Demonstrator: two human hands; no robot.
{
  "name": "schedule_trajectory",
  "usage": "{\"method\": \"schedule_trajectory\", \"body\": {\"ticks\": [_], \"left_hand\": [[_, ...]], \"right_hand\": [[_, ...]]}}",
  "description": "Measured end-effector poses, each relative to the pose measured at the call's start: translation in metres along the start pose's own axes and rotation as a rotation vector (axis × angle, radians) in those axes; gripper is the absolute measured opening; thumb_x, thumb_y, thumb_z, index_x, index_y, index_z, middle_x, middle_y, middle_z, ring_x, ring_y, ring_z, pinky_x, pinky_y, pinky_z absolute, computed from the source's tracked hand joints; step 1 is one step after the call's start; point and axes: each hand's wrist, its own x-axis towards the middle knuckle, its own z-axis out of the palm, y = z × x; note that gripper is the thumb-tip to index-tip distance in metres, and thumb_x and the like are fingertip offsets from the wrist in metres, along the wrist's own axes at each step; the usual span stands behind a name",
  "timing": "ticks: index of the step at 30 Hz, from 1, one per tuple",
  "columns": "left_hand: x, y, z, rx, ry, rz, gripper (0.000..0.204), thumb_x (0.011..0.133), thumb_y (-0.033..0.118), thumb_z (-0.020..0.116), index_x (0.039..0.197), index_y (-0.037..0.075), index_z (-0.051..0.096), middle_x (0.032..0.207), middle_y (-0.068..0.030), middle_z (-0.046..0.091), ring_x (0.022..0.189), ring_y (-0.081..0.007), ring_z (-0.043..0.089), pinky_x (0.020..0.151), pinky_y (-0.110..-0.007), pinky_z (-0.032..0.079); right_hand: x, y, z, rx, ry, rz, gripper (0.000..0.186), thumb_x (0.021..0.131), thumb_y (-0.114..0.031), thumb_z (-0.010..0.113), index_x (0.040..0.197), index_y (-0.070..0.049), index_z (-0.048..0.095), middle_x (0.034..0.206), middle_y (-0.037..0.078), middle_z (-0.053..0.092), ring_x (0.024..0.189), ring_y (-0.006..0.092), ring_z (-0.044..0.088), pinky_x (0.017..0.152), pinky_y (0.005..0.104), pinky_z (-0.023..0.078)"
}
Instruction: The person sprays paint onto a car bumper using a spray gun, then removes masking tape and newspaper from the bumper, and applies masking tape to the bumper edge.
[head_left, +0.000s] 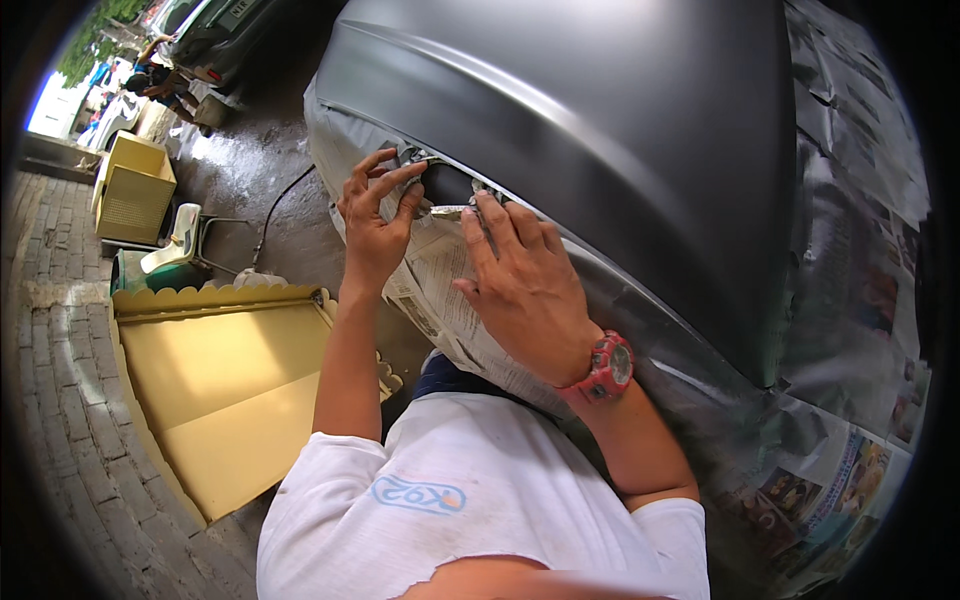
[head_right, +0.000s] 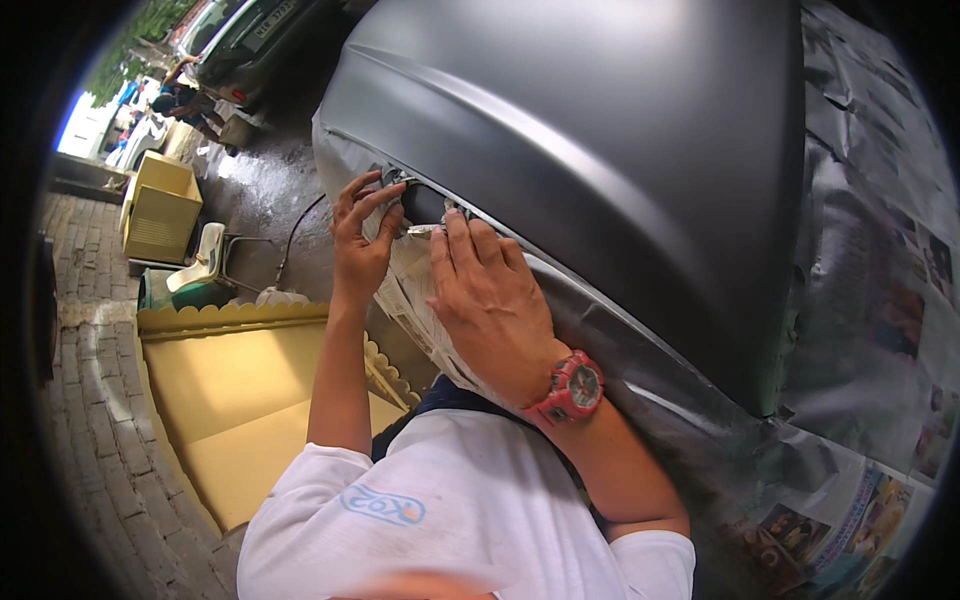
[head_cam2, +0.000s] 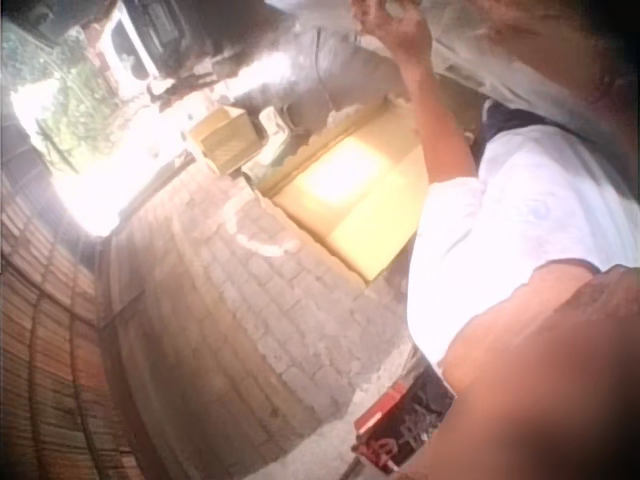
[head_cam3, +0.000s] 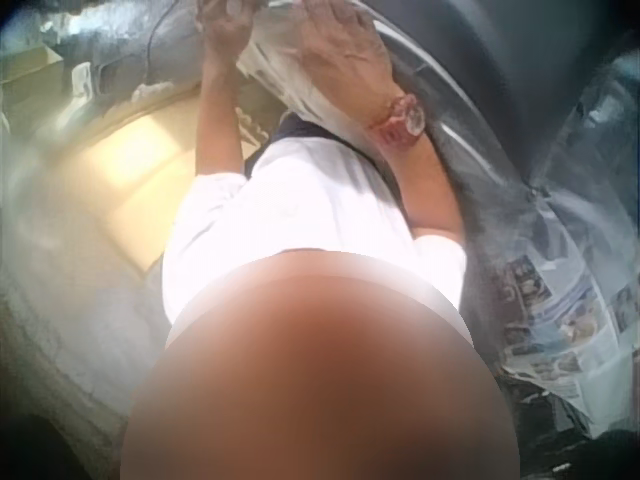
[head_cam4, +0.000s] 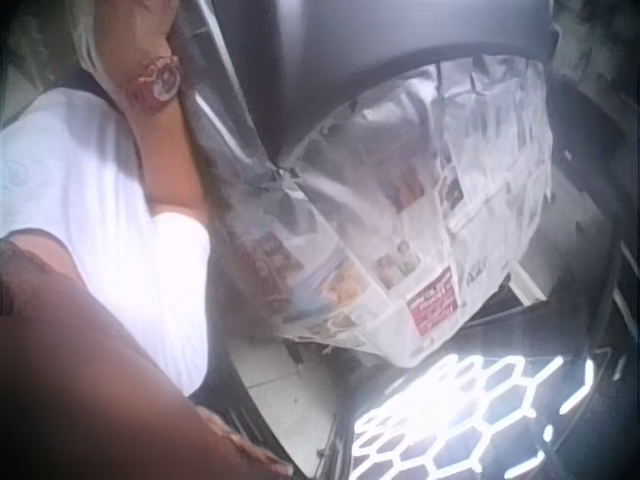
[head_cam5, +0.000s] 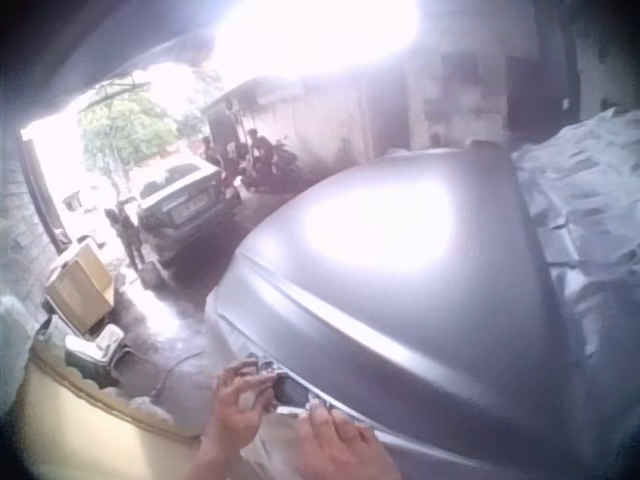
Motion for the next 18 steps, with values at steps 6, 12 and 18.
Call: {"method": "schedule_trajectory", "body": {"ticks": [6,12,18], "left_hand": [[0.025,-0.034,-0.013,0.184,-0.058,0.405,0.036,0.090,0.026,0.092,0.125,0.031,0.088,0.143,0.0066,0.070,0.127,-0.0199,0.061,0.119,-0.044,0.036],[0.072,-0.087,-0.005,-0.069,-0.196,0.812,0.035,0.092,0.038,0.088,0.126,0.029,0.088,0.134,0.0110,0.074,0.122,-0.0118,0.062,0.121,-0.043,0.035],[0.110,-0.109,-0.013,-0.240,-0.582,1.065,0.072,0.094,0.034,0.087,0.160,0.017,0.066,0.158,0.0050,0.058,0.136,-0.0182,0.056,0.123,-0.047,0.036]], "right_hand": [[0.010,-0.010,-0.001,-0.104,-0.039,0.102,0.063,0.090,-0.030,0.088,0.148,-0.010,0.073,0.155,0.010,0.064,0.135,0.0257,0.057,0.110,0.0413,0.048],[0.039,-0.061,0.033,-0.412,0.125,0.483,0.044,0.091,-0.028,0.090,0.132,-0.015,0.083,0.139,0.001,0.077,0.122,0.0219,0.067,0.104,0.0400,0.051],[0.083,-0.100,0.081,-0.592,0.473,0.863,0.025,0.095,-0.008,0.084,0.120,-0.011,0.085,0.130,0.005,0.082,0.125,0.0302,0.073,0.111,0.0451,0.056]]}}
